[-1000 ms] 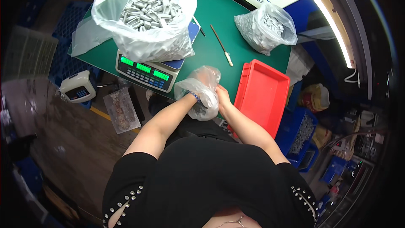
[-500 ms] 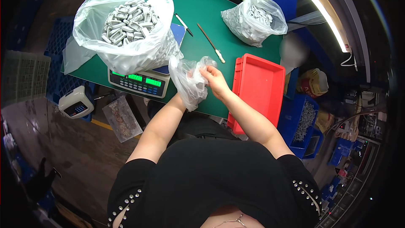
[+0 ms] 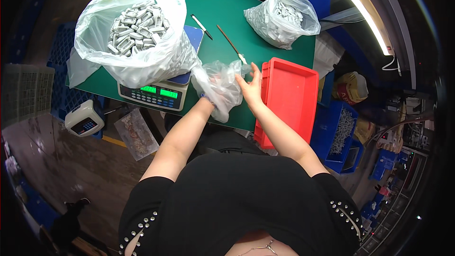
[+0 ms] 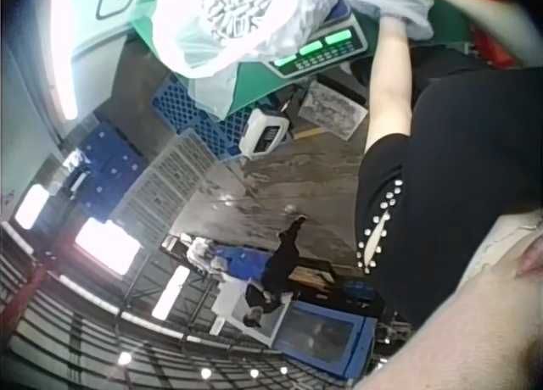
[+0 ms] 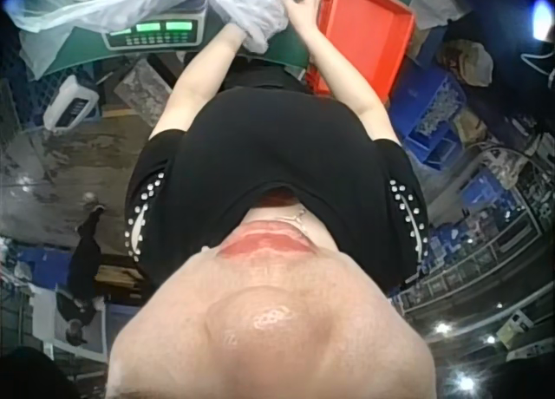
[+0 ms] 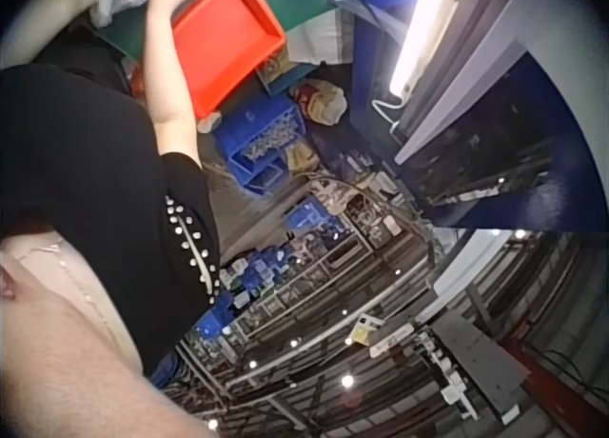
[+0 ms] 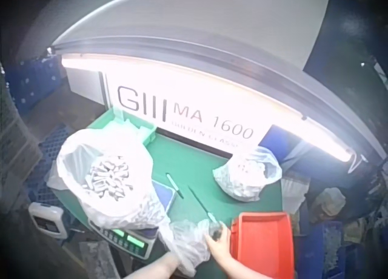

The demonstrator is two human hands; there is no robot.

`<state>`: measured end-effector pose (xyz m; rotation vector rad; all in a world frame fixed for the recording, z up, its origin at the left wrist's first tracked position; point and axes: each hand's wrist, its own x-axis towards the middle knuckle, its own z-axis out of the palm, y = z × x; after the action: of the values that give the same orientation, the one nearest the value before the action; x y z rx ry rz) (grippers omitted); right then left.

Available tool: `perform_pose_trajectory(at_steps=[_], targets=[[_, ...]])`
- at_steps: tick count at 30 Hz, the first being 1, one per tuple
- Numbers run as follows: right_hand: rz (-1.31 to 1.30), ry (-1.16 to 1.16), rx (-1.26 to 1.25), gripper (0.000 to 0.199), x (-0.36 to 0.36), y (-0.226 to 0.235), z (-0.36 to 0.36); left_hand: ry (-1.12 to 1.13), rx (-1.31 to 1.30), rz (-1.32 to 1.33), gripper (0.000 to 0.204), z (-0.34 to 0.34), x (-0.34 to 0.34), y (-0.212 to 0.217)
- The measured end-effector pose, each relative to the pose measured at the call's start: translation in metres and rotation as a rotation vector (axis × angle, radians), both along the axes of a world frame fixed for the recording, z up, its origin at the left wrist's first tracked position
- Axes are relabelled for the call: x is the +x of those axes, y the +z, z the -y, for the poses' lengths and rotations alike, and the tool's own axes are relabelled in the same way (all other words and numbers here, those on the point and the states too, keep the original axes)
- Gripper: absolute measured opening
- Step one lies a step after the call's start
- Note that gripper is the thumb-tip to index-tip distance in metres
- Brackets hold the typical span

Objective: Weighing small metal components on a digital scale and placing them into plastic bags for packaging.

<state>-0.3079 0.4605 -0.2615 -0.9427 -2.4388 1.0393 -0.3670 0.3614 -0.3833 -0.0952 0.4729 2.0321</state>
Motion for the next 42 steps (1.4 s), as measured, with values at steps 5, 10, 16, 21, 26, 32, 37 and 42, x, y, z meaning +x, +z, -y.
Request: perform_pose_trajectory(at_steps=[5,10,16,21,26,32,37,42], targets=[[0.116,-0.004,-0.633,0.055,-0.01,-0.023,-0.016,0.116,-0.048,-0.424,0.032,0.0,0.001,0.01],[0.038,-0.035,-0.47,0.019,-0.014,-0.04,-0.024,0.061,0.137,0.366,0.029,0.017,0.002,0.057],[-0.091,-0.245,-0.81,0.015,-0.009,-0.058,-0.041,-0.027,-0.095,0.519,0.031,0.046,0.001,0.085],[-0.166,-0.199,-0.931,0.017,-0.007,-0.067,-0.054,-0.033,-0.017,0.548,0.032,0.08,0.007,0.134],[-0.218,-0.18,-1.081,0.018,-0.009,-0.079,-0.062,0.011,0.134,0.615,0.032,0.13,0.017,0.259],[-0.227,-0.209,-1.173,0.019,-0.014,-0.091,-0.062,0.27,0.18,0.089,0.032,0.18,-0.045,0.414],[-0.212,-0.261,-1.173,0.025,-0.011,-0.081,-0.058,0.465,-0.114,-0.431,0.036,0.186,-0.136,0.443],[-0.082,-0.343,-0.731,0.031,-0.013,-0.04,-0.046,0.408,-0.529,-0.561,0.033,0.173,-0.16,0.41]])
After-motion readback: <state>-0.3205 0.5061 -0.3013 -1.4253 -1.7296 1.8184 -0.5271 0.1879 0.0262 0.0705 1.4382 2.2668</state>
